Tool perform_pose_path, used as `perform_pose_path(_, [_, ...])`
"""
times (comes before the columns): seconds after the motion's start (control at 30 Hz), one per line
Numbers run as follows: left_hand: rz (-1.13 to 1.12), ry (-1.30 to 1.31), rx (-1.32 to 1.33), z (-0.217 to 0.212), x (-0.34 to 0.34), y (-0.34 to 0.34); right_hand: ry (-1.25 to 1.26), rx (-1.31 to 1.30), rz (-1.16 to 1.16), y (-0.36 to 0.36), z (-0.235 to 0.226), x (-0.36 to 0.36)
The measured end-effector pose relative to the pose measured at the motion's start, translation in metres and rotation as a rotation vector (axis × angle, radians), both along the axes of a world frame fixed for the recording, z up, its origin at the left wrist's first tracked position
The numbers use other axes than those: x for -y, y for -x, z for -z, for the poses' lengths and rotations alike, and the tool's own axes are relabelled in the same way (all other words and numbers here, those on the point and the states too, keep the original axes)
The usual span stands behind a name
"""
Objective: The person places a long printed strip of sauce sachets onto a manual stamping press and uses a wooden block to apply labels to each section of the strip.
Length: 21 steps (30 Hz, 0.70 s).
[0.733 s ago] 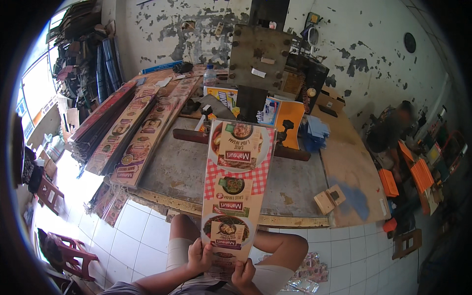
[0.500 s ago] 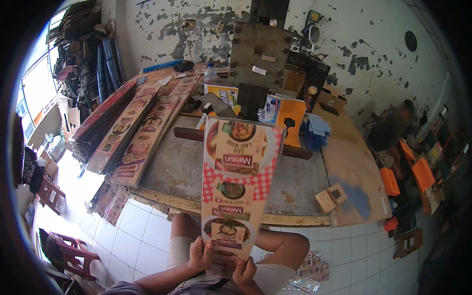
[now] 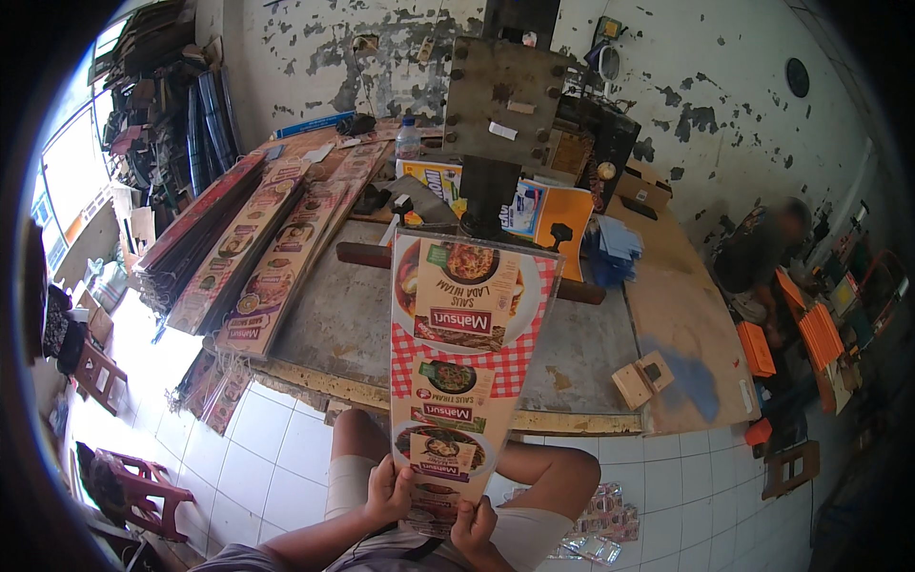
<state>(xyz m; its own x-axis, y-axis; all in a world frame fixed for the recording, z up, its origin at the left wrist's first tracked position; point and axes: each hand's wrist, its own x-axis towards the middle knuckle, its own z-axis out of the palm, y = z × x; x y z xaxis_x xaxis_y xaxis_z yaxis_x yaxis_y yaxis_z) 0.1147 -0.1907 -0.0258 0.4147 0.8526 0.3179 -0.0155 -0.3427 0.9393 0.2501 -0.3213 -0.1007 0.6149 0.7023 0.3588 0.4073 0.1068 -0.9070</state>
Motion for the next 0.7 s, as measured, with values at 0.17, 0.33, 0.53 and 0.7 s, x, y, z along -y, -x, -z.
perform_pose_path(0.17, [-0.011,-0.058,-0.017,-0.002,-0.001,0.000,0.005,-0.012,-0.004,0.001,-0.005,0.000])
perform_pose_path(0.33, [-0.005,-0.046,-0.006,-0.001,-0.001,-0.001,-0.017,-0.056,-0.013,0.000,-0.003,0.000])
perform_pose_path(0.53, [-0.011,-0.060,-0.007,0.001,0.000,-0.001,-0.032,-0.066,-0.025,-0.001,0.000,0.000])
perform_pose_path(0.7, [-0.010,-0.085,-0.014,0.002,-0.001,0.000,-0.028,-0.041,-0.016,-0.001,-0.001,-0.002])
